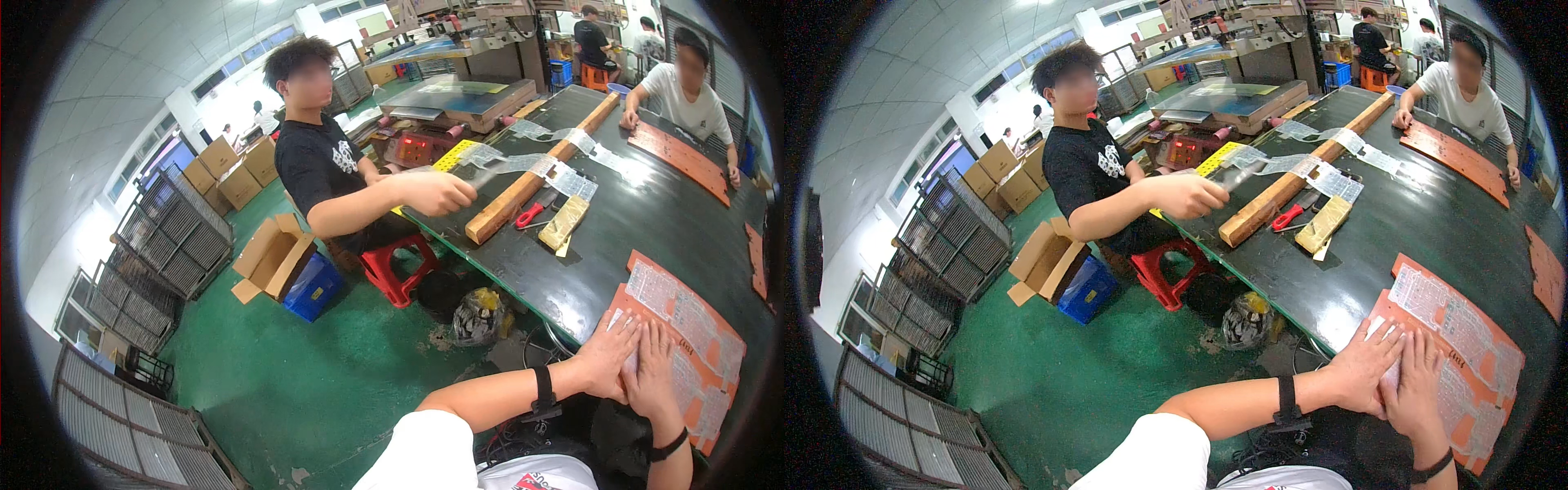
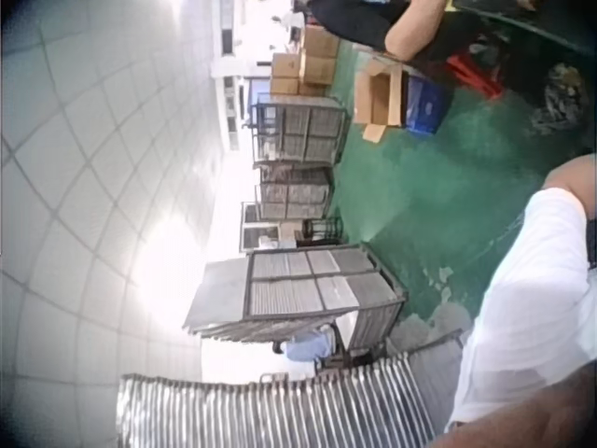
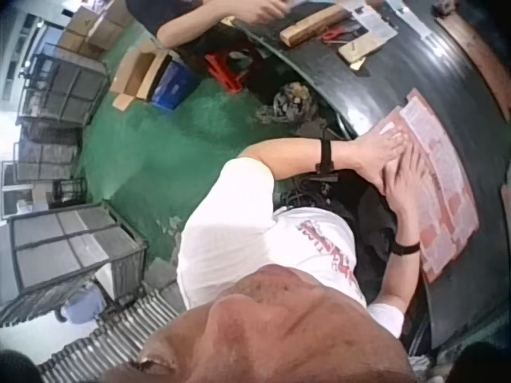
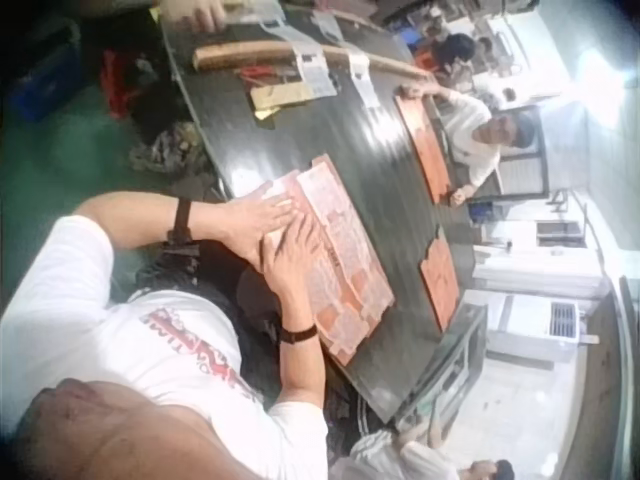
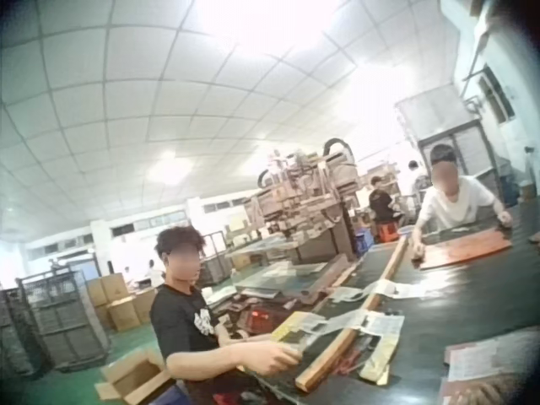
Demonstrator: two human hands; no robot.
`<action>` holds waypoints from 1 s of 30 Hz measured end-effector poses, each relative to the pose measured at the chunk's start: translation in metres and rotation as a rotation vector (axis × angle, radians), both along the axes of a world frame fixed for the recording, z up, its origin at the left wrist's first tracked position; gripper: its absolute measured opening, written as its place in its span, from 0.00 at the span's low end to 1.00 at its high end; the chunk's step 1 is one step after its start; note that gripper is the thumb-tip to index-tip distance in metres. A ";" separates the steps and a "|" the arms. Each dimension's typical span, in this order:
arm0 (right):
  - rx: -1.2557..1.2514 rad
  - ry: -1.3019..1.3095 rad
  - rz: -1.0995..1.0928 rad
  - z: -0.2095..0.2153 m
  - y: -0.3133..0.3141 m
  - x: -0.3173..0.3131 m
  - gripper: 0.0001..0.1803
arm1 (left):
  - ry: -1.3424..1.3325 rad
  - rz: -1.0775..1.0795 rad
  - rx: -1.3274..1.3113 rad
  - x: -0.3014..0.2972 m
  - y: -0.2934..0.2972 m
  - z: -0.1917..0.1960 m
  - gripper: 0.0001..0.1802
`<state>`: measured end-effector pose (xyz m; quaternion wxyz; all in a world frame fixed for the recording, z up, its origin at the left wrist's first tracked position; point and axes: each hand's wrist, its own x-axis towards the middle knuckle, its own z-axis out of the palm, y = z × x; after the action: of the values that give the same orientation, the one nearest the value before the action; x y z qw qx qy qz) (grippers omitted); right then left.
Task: Placing components and clear plastic films onto circuit boards on a factory assembly line.
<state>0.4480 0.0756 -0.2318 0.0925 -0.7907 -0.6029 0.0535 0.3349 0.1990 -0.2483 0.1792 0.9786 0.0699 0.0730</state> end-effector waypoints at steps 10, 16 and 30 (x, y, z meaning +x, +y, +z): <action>-0.079 -0.005 -0.285 0.002 -0.083 0.039 0.40 | 0.018 0.008 -0.018 0.000 -0.002 0.002 0.63; -0.185 -0.118 -0.512 -0.004 -0.135 0.063 0.38 | 0.102 0.019 -0.012 0.000 -0.003 0.010 0.64; -0.262 -0.239 -0.674 -0.021 -0.199 0.100 0.39 | 0.066 0.021 0.053 0.001 -0.005 0.003 0.64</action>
<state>0.5482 -0.1231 -0.2524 -0.0678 -0.9504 -0.3036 0.0041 0.3360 0.1943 -0.2453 0.1499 0.9841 0.0841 0.0445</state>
